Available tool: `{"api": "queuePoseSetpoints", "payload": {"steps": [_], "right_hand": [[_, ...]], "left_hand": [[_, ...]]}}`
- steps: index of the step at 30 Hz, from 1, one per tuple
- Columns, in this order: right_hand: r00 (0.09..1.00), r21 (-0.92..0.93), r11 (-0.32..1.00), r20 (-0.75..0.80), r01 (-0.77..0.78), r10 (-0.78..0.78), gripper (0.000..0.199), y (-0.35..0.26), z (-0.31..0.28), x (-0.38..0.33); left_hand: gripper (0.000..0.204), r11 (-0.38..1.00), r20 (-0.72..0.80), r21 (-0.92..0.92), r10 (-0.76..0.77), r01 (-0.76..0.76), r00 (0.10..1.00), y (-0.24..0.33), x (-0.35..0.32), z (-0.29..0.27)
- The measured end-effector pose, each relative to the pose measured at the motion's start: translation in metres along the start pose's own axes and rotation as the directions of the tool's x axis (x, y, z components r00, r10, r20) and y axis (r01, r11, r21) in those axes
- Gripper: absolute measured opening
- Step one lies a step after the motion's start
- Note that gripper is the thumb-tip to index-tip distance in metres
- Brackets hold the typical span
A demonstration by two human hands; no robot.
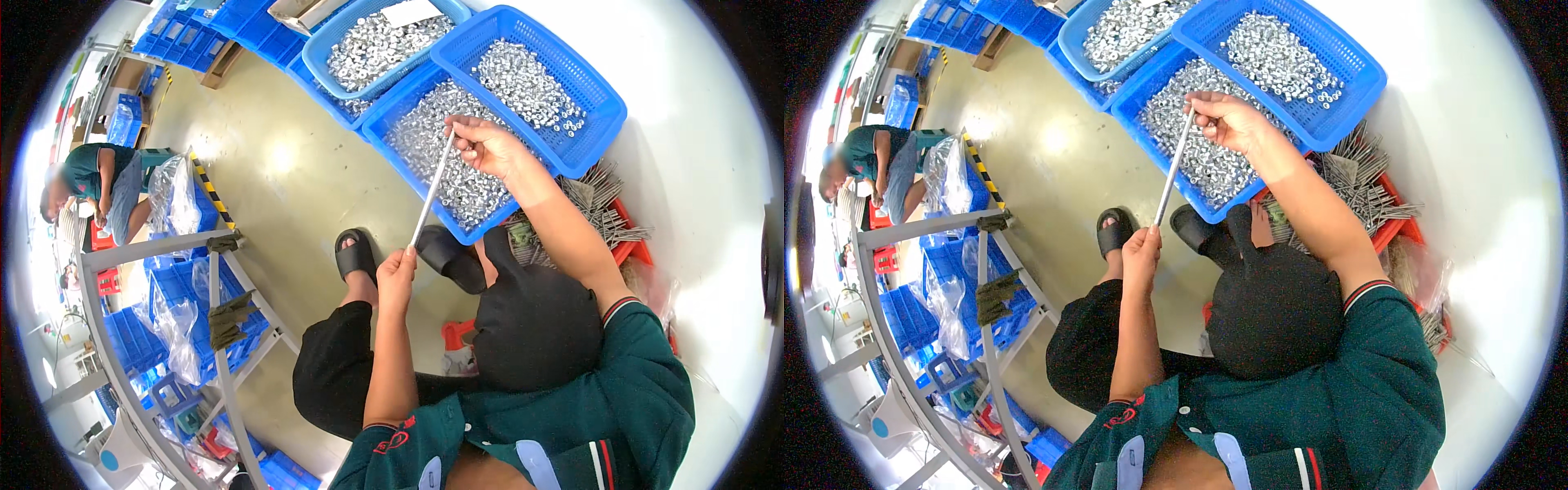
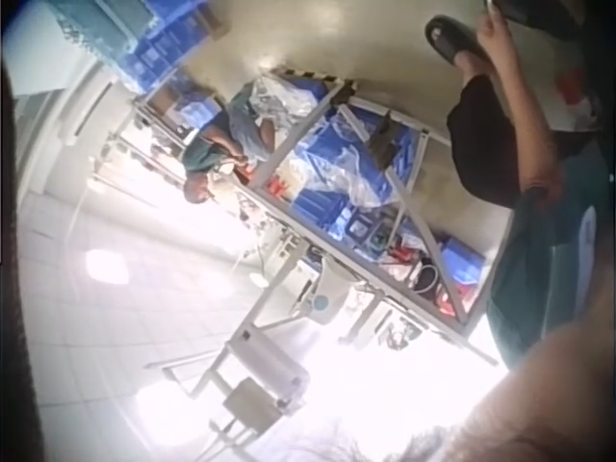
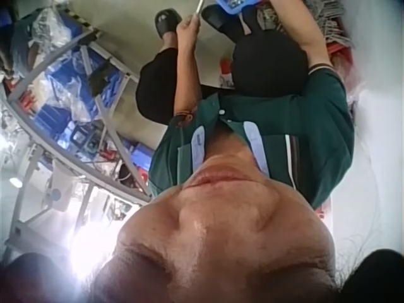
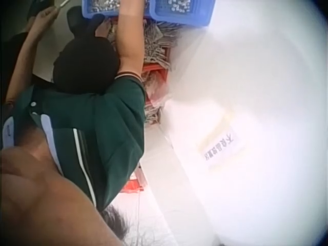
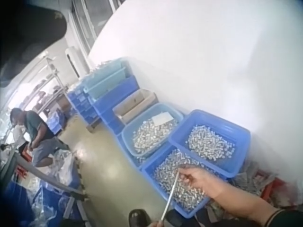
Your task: Picking small metal rings from a blue bin and sliding them onto a metal rod for assembly or counting.
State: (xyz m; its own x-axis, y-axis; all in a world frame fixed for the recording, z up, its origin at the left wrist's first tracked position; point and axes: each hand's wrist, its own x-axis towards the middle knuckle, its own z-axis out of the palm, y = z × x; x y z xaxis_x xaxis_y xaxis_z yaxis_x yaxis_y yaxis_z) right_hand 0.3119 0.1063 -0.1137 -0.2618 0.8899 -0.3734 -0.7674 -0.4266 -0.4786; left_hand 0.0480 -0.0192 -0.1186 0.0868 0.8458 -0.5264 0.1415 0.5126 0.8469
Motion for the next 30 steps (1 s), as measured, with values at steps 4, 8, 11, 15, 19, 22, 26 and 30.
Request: {"api": "queuePoseSetpoints", "payload": {"steps": [4, 8, 11, 15, 19, 22, 26, 30], "right_hand": [[1.000, -0.214, 0.977, 0.027, 0.007, -0.001, 0.016, -0.010, 0.008, -0.001], [0.999, -0.386, 0.922, -0.014, 0.038, -0.047, 0.012, -0.008, 0.012, 0.001], [0.992, -0.429, 0.896, -0.006, 0.115, -0.130, 0.013, -0.005, 0.019, 0.001], [1.000, -0.622, 0.783, -0.010, -0.020, 0.017, 0.016, 0.001, 0.027, -0.001], [0.987, -0.582, 0.811, 0.088, -0.057, 0.133, 0.017, 0.013, 0.030, -0.007], [0.991, -0.272, 0.953, -0.003, -0.131, 0.135, 0.014, 0.015, 0.020, -0.006], [0.993, -0.193, 0.975, -0.076, -0.106, 0.093, 0.020, 0.016, 0.005, -0.001], [0.989, 0.042, 0.989, 0.052, -0.142, 0.139, 0.019, 0.011, -0.022, 0.010]], "left_hand": [[0.032, 0.999, 0.012, 0.021, 0.026, -0.026, 1.000, -0.002, 0.002, -0.008], [0.032, 0.998, -0.007, 0.031, 0.045, -0.045, 0.999, 0.000, 0.002, -0.007], [0.032, 1.000, -0.003, -0.007, -0.011, 0.011, 1.000, 0.002, 0.000, -0.004], [0.033, 0.998, -0.038, 0.023, 0.052, -0.051, 0.998, -0.003, 0.003, -0.008], [0.033, 0.999, -0.049, -0.023, 0.037, -0.038, 0.998, 0.000, 0.004, -0.001], [0.033, 0.999, -0.056, -0.027, 0.026, -0.027, 0.998, 0.001, 0.005, -0.003], [0.032, 0.999, -0.045, -0.037, -0.007, 0.006, 0.999, 0.002, 0.004, -0.005], [0.032, 0.999, -0.016, -0.036, -0.008, 0.008, 1.000, 0.002, 0.005, -0.003]]}}
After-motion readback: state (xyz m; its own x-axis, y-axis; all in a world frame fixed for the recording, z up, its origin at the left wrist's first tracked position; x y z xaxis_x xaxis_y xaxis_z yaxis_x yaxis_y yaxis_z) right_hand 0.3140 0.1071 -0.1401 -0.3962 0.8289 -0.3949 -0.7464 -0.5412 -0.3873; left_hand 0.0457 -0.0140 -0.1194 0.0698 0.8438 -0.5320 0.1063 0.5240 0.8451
